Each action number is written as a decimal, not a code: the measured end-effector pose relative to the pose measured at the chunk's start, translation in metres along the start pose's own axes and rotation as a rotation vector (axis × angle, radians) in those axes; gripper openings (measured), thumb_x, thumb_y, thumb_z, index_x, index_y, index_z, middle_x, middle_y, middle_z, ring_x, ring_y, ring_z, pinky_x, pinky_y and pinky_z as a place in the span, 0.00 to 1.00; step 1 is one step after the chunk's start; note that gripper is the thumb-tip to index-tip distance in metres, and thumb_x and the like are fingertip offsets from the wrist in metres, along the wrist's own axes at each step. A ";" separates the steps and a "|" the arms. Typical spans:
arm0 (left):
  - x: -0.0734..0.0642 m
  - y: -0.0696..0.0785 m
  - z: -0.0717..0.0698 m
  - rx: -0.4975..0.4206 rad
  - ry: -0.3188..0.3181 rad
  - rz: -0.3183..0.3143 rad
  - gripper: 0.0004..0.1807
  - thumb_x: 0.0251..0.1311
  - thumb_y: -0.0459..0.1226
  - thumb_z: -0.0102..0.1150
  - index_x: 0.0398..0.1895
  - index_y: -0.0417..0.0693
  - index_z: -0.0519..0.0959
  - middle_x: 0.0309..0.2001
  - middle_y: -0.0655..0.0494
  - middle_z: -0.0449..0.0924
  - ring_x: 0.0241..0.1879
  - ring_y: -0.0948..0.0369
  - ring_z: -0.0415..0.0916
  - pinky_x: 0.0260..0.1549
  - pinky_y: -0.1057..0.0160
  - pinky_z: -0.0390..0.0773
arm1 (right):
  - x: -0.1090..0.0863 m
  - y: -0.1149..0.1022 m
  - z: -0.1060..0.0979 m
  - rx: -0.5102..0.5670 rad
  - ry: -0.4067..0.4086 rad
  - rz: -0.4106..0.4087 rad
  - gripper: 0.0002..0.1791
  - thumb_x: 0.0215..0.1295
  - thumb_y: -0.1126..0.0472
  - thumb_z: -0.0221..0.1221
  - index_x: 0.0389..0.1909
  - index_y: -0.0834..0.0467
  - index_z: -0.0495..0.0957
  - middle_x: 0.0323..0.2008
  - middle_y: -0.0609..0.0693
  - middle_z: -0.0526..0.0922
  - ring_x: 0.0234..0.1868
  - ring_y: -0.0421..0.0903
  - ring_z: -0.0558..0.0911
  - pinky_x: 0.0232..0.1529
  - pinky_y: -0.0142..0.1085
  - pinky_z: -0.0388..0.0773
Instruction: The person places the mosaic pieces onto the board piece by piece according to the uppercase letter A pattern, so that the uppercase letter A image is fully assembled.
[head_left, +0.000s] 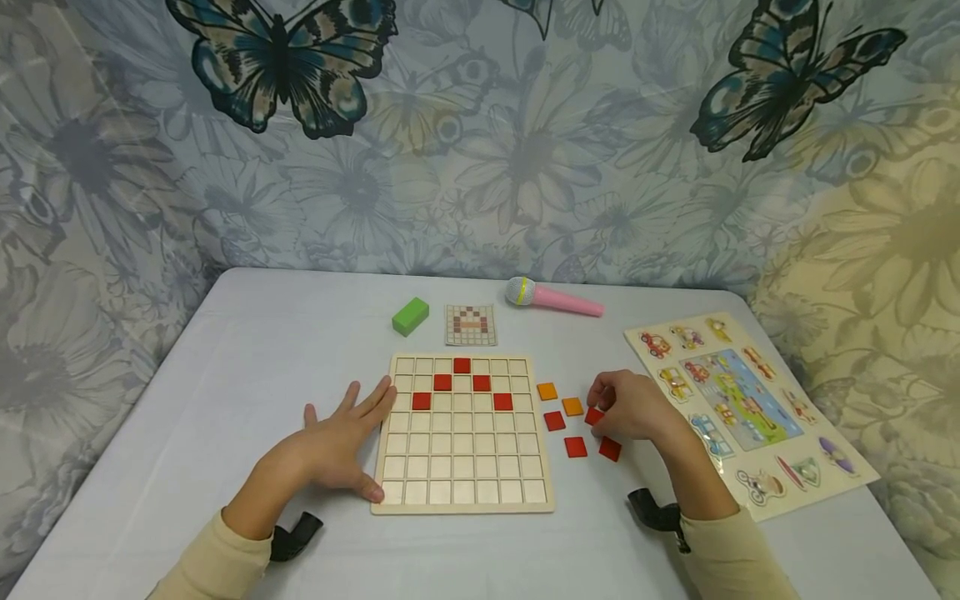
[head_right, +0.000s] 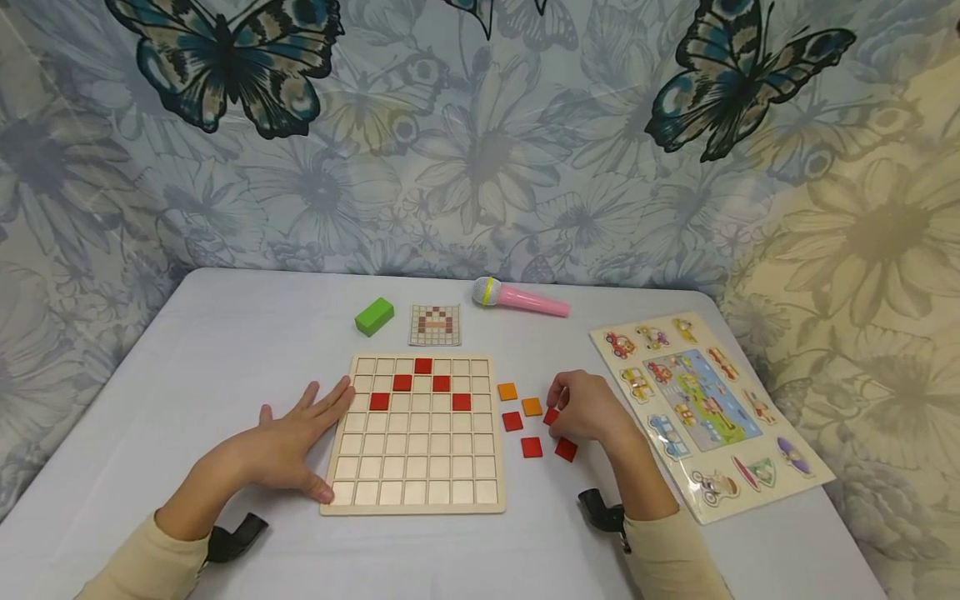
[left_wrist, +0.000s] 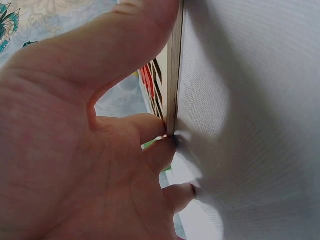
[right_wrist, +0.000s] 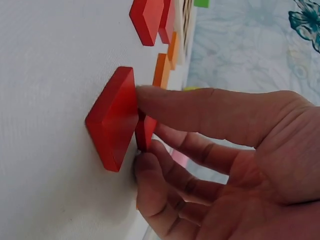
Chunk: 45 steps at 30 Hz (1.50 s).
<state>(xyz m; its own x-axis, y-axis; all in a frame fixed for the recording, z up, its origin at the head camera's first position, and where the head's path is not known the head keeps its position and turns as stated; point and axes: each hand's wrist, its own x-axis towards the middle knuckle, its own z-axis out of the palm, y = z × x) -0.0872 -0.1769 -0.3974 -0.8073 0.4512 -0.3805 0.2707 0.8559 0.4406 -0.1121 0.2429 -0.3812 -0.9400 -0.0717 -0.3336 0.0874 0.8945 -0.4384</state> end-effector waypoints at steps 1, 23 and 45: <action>0.000 0.000 0.000 0.003 -0.001 0.000 0.78 0.32 0.54 0.87 0.86 0.49 0.46 0.87 0.53 0.34 0.83 0.35 0.30 0.59 0.10 0.33 | 0.000 -0.001 0.000 0.001 0.003 -0.002 0.16 0.49 0.65 0.76 0.37 0.58 0.80 0.33 0.53 0.79 0.36 0.50 0.76 0.33 0.39 0.75; 0.001 0.003 -0.003 0.001 0.003 0.013 0.79 0.31 0.55 0.87 0.86 0.49 0.46 0.87 0.52 0.34 0.83 0.34 0.31 0.57 0.10 0.33 | 0.001 -0.003 0.003 0.005 0.046 -0.013 0.12 0.54 0.65 0.74 0.39 0.58 0.85 0.34 0.52 0.83 0.37 0.50 0.78 0.38 0.40 0.78; 0.001 0.001 -0.002 0.005 0.000 0.002 0.79 0.31 0.55 0.87 0.86 0.49 0.46 0.87 0.52 0.34 0.83 0.34 0.31 0.57 0.10 0.34 | 0.000 -0.006 0.000 0.065 0.075 -0.057 0.12 0.55 0.68 0.74 0.41 0.59 0.89 0.33 0.52 0.83 0.37 0.50 0.77 0.36 0.37 0.76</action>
<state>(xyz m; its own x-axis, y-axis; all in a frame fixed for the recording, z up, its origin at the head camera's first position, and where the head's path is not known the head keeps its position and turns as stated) -0.0883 -0.1759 -0.3958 -0.8065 0.4531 -0.3797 0.2751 0.8562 0.4374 -0.1130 0.2373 -0.3783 -0.9658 -0.0866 -0.2444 0.0519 0.8590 -0.5093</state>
